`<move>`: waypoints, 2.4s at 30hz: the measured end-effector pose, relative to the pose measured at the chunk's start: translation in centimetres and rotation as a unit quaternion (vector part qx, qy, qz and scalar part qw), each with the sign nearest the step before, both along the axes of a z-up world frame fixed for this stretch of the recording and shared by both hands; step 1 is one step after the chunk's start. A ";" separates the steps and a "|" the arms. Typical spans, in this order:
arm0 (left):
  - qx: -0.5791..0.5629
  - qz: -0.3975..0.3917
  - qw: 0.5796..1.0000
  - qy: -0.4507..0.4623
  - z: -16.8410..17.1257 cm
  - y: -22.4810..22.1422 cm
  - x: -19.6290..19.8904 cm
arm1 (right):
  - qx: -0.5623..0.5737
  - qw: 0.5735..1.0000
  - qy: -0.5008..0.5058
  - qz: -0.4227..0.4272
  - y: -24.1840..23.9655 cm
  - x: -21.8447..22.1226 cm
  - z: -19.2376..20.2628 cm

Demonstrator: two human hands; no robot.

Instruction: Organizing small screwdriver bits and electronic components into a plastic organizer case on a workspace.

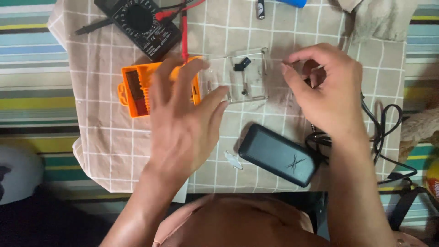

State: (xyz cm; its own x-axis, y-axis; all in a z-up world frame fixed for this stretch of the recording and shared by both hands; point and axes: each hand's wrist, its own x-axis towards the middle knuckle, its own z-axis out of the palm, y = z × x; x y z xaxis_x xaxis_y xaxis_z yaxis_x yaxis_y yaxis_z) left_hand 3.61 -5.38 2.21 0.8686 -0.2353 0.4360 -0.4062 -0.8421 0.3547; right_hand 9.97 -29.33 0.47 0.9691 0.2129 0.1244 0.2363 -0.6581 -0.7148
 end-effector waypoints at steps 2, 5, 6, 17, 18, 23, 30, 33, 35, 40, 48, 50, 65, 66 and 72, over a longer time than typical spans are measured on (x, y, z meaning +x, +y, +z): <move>0.055 0.017 0.998 0.011 -0.5 -0.6 0.9 | 0.015 1.000 -0.021 -0.005 0.0 -0.2 -0.6; 0.141 0.024 0.989 0.022 -0.5 -1.5 1.9 | 0.033 0.998 -0.054 -0.015 -0.2 -0.3 -1.2; 0.175 0.018 0.984 0.022 -0.4 -1.7 2.0 | 0.040 0.997 -0.066 -0.015 -0.3 -0.4 -1.4; 0.292 0.020 0.948 0.128 -0.8 -3.9 3.7 | 0.028 0.998 -0.057 0.005 0.0 -0.3 -1.0; 0.288 0.016 0.942 0.173 -0.7 -3.9 3.7 | 0.031 0.998 -0.047 0.002 0.1 -0.3 -1.0; 0.250 0.060 0.954 0.153 -1.6 -4.6 3.3 | 0.031 0.997 -0.068 0.007 0.1 -0.3 -1.3; 0.359 0.117 0.915 0.142 -2.6 -6.0 2.9 | 0.011 0.994 -0.109 0.019 -0.2 -0.1 -1.6; 0.294 0.104 0.941 0.132 -2.4 -5.3 2.7 | 0.023 0.996 -0.085 0.006 0.0 -0.3 -1.4; 0.254 0.088 0.951 0.149 -1.6 -4.6 2.7 | 0.021 0.995 -0.096 0.023 0.3 -0.5 -0.6; 0.110 0.101 0.954 0.260 0.6 -2.9 1.9 | 0.050 0.986 -0.134 0.091 2.3 -1.5 1.3; -0.060 -0.049 0.987 0.143 3.7 -0.5 -2.8 | 0.178 0.958 0.129 0.183 6.3 -4.4 4.1; -0.067 -0.054 0.986 0.141 3.6 0.0 -3.5 | 0.195 0.953 0.139 0.188 6.8 -4.8 4.1; -0.111 -0.008 0.988 0.103 2.1 2.3 -6.2 | 0.251 0.922 0.247 0.162 7.9 -6.7 3.1; -0.138 0.003 0.984 0.112 1.9 2.3 -6.2 | 0.251 0.925 0.243 0.149 8.1 -6.8 3.0; -0.192 0.106 0.971 0.091 1.1 2.2 -6.8 | 0.287 0.922 0.214 0.144 8.5 -7.2 2.5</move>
State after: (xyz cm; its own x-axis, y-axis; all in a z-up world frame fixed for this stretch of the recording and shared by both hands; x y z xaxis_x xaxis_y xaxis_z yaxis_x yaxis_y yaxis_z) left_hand -3.23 -3.23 3.30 0.9507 0.1065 0.2911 -0.1399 -0.6908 0.7094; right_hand 2.79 -20.88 2.99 0.8693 0.4870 -0.0844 -0.0430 -0.0956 -0.9945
